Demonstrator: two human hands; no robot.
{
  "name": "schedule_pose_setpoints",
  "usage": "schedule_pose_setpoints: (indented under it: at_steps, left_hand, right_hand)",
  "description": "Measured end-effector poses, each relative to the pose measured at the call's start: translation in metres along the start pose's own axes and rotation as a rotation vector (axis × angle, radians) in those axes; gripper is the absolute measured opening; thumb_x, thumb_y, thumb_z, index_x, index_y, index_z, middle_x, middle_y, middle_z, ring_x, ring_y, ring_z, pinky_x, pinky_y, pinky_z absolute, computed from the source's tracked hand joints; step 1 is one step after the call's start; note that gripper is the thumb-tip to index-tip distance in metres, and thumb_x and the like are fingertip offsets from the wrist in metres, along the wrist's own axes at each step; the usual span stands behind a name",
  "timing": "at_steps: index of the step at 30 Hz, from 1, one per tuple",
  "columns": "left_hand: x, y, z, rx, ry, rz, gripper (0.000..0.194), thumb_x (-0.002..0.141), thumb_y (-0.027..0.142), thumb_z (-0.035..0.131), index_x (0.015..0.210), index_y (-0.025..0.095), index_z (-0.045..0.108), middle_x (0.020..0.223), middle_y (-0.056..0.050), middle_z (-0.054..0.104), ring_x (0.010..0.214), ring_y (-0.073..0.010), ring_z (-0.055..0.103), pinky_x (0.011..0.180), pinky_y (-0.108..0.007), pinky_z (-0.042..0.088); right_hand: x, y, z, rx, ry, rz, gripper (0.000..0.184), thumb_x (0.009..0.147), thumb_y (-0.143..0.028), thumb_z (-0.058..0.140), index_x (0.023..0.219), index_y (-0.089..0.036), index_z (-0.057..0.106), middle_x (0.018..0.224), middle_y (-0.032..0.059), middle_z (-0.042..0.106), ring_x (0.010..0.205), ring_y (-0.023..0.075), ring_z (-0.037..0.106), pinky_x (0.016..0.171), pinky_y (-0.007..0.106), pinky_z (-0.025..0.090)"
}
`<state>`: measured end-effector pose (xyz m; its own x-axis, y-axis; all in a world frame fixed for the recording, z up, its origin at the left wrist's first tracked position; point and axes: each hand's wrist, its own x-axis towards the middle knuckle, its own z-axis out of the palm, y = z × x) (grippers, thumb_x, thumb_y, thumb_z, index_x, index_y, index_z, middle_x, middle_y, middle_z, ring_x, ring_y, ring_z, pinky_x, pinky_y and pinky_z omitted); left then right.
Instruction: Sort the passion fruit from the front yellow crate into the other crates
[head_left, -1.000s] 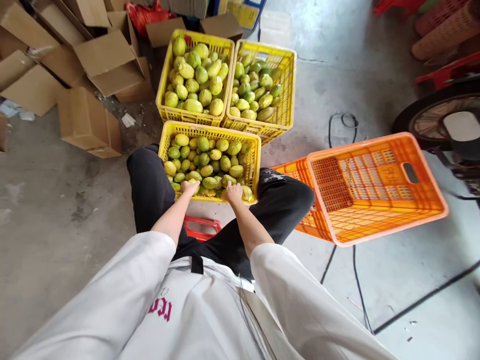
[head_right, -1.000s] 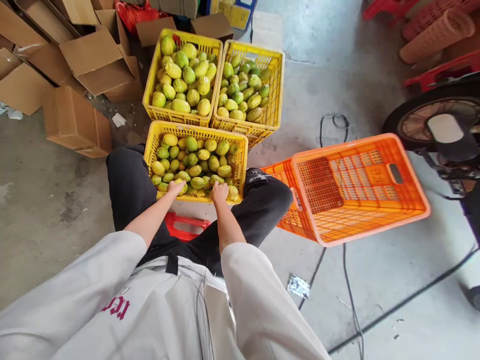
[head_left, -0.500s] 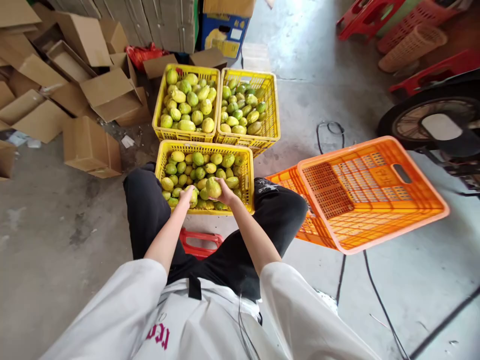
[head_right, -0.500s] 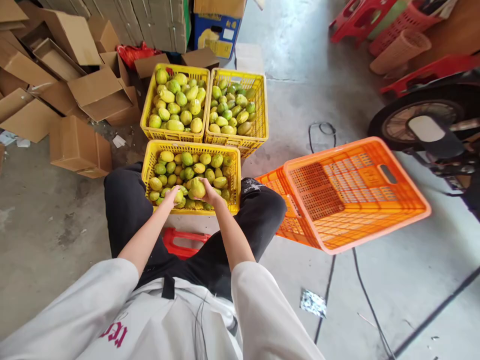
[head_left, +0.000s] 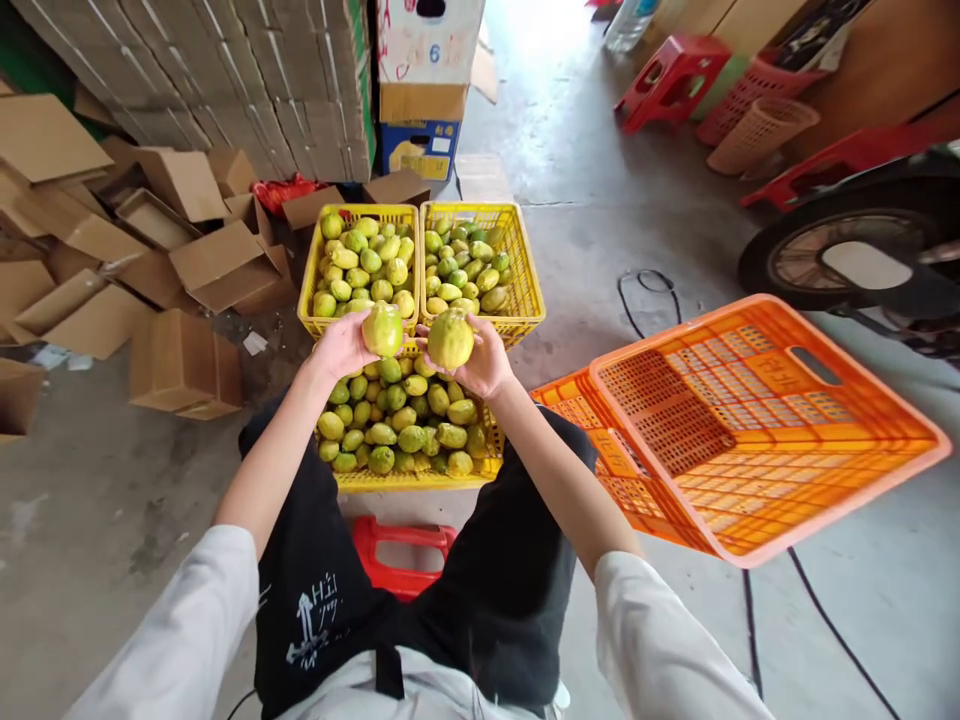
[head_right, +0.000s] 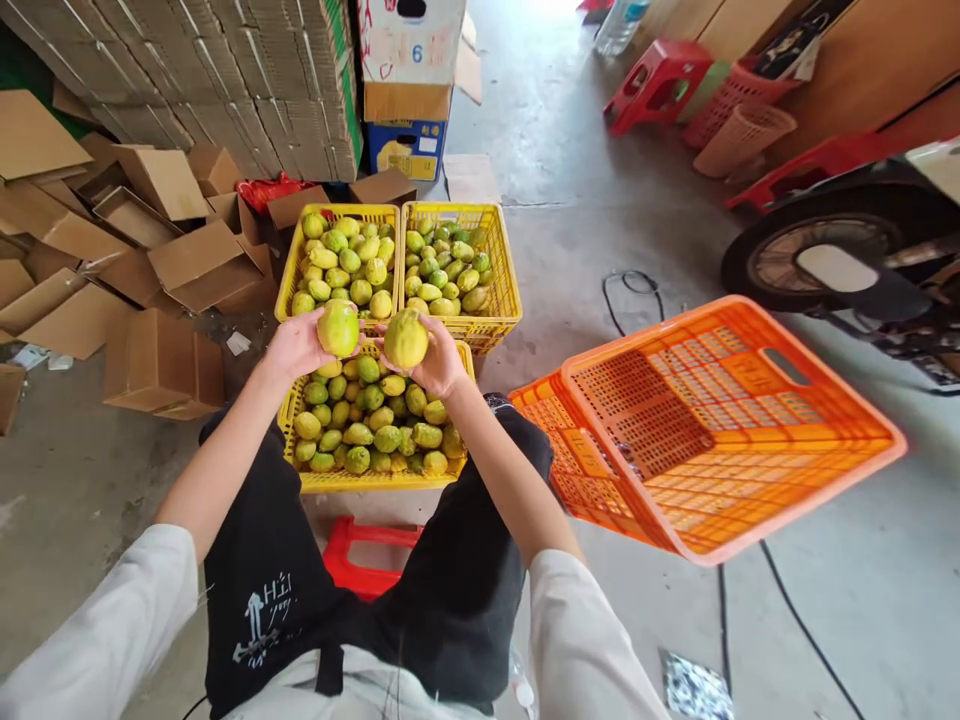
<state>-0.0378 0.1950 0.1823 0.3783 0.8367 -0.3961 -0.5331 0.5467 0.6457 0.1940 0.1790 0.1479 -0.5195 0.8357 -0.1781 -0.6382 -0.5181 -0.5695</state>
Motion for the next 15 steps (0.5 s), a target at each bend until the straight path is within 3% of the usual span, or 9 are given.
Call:
schedule_pose_setpoints:
  at_steps: [4,6,8,11,15]
  left_hand:
    - [0.024,-0.013,-0.008,0.016,-0.113,-0.023,0.034,0.087,0.042,0.061,0.105,0.014,0.065,0.086,-0.01,0.072,0.08,-0.0231,0.072,0.073,-0.035,0.059]
    - [0.033,-0.022,-0.014,0.002,-0.168,-0.034,0.041,0.078,0.049,0.07,0.099,0.014,0.065,0.08,-0.009,0.069,0.072,-0.0209,0.069,0.064,-0.031,0.057]
    - [0.038,-0.027,-0.016,-0.005,-0.189,-0.044,0.039,0.072,0.045,0.074,0.095,0.015,0.064,0.08,-0.008,0.069,0.075,-0.0207,0.069,0.066,-0.031,0.058]
    - [0.043,-0.026,-0.015,-0.012,-0.128,-0.061,0.033,0.07,0.038,0.071,0.094,0.017,0.063,0.087,-0.008,0.071,0.078,-0.0212,0.071,0.068,-0.031,0.06]
    - [0.048,-0.02,-0.011,-0.063,-0.06,-0.005,0.031,0.068,0.034,0.07,0.093,0.017,0.063,0.082,-0.006,0.069,0.062,-0.0157,0.065,0.052,-0.024,0.053]
  right_hand:
    - [0.017,-0.012,-0.004,0.032,-0.06,-0.075,0.038,0.077,-0.043,0.066,0.107,-0.02,0.063,0.103,0.0094,0.074,0.108,0.0303,0.069,0.09,0.05,0.06]
    - [0.024,-0.013,-0.01,0.024,-0.05,-0.095,0.037,0.077,-0.039,0.068,0.109,-0.021,0.062,0.104,0.0077,0.074,0.11,0.0282,0.068,0.094,0.049,0.058]
    - [0.03,-0.012,-0.014,0.043,-0.043,-0.079,0.036,0.078,-0.041,0.069,0.108,-0.023,0.061,0.102,0.0058,0.073,0.109,0.0259,0.068,0.094,0.047,0.059]
    - [0.038,-0.01,-0.018,0.124,-0.031,-0.073,0.035,0.078,-0.045,0.067,0.104,-0.023,0.059,0.095,0.004,0.072,0.103,0.0246,0.07,0.091,0.045,0.06]
    - [0.044,-0.004,-0.018,0.149,0.009,-0.068,0.034,0.071,-0.035,0.068,0.1,-0.023,0.058,0.091,0.0038,0.071,0.097,0.0251,0.071,0.083,0.044,0.063]
